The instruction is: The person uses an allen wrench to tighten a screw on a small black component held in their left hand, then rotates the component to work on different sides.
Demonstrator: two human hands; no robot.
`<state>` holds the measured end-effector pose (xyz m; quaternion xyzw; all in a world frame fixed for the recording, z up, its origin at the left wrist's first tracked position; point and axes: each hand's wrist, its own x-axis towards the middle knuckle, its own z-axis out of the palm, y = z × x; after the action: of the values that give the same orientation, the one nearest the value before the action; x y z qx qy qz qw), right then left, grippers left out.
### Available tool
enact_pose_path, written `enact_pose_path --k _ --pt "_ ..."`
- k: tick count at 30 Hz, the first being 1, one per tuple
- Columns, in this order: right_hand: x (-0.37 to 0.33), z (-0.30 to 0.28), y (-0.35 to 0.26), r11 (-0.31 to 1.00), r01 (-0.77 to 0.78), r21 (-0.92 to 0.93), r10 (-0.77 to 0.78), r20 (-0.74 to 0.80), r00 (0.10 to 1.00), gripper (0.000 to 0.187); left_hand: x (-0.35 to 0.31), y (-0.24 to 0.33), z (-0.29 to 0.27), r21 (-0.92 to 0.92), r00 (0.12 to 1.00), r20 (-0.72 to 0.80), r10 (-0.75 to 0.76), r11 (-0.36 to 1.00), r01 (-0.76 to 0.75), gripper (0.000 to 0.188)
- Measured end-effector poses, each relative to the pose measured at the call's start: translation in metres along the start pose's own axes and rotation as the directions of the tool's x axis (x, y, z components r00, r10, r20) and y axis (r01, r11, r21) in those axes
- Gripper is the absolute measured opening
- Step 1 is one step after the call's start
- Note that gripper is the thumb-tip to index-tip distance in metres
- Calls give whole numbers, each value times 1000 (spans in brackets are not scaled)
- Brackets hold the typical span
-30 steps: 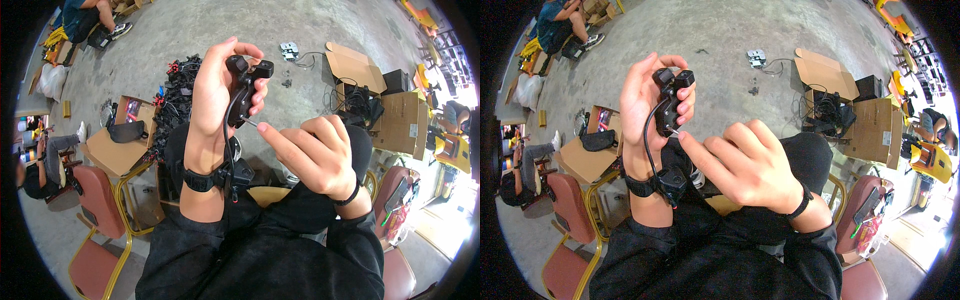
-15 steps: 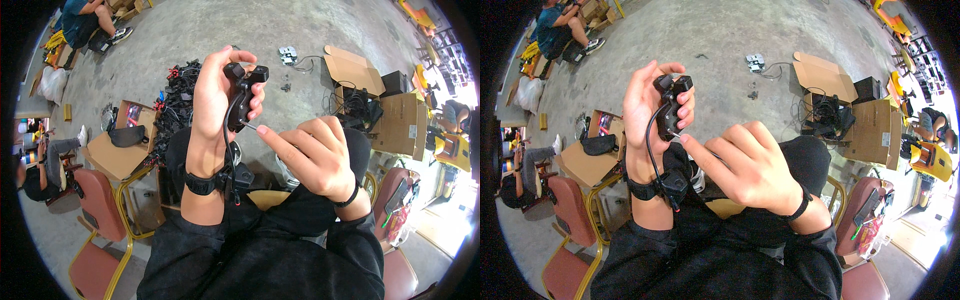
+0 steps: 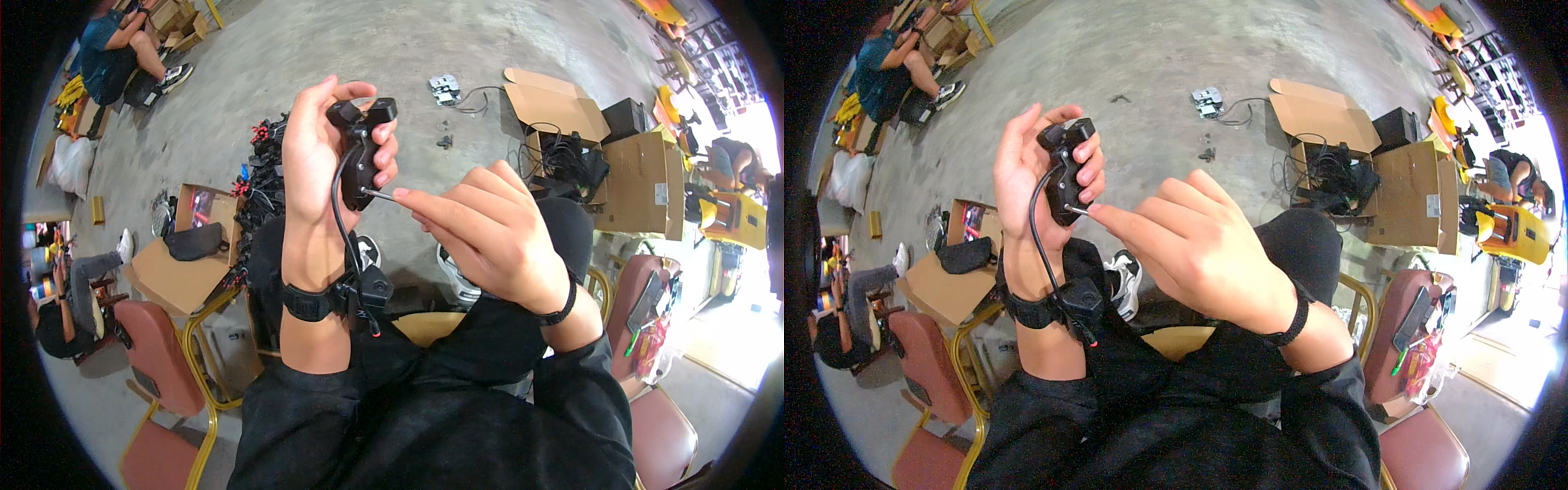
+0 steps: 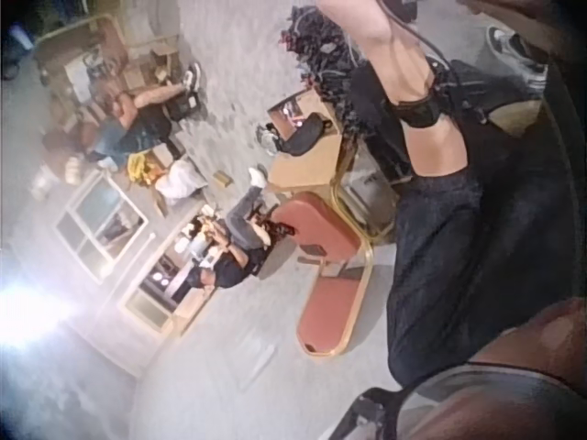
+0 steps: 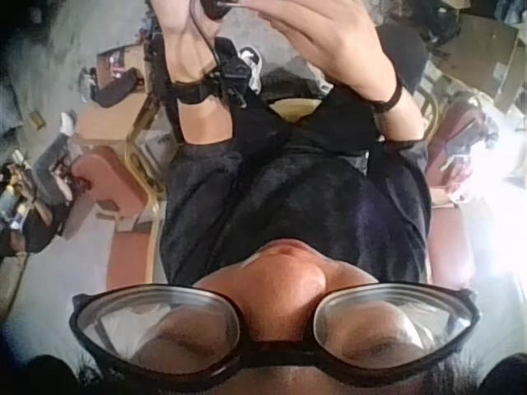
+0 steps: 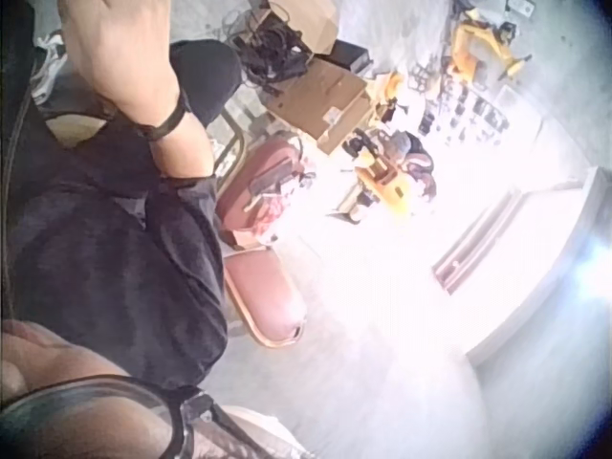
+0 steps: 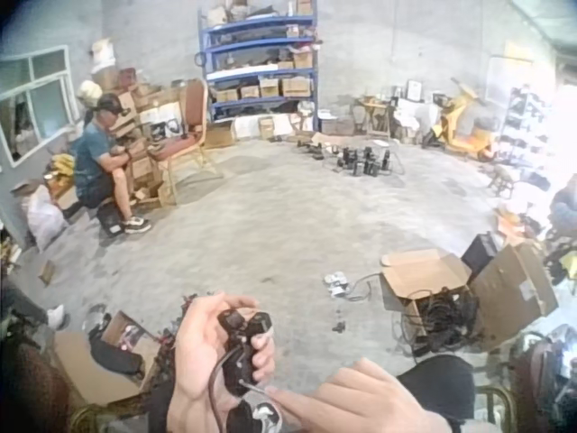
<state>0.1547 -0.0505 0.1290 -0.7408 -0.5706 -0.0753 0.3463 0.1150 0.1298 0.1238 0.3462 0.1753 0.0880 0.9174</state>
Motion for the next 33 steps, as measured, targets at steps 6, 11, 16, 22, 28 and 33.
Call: enact_pose_path --k 6,11,16,22,28,33 --pt "-5 4 4 989 70 -132 -73 -15 997 45 8 -9 -10 -69 999 33 -39 997 41 39" --pt "-9 11 7 956 147 -256 -161 -38 986 51 14 -17 -18 -109 988 81 -130 984 138 38" --pt "-3 18 4 981 113 -155 -107 47 993 32 10 -12 -29 73 995 100 27 997 -34 35" --pt "3 30 -1 607 -479 634 443 230 866 17 0 -9 -26 219 975 76 209 950 -221 29" --pt "17 30 7 157 -735 660 448 615 649 19 -4 -6 -38 185 929 127 349 911 -367 30" --pt "27 16 -18 581 -433 689 232 370 900 20 1 0 -66 11 930 113 350 935 -354 34"
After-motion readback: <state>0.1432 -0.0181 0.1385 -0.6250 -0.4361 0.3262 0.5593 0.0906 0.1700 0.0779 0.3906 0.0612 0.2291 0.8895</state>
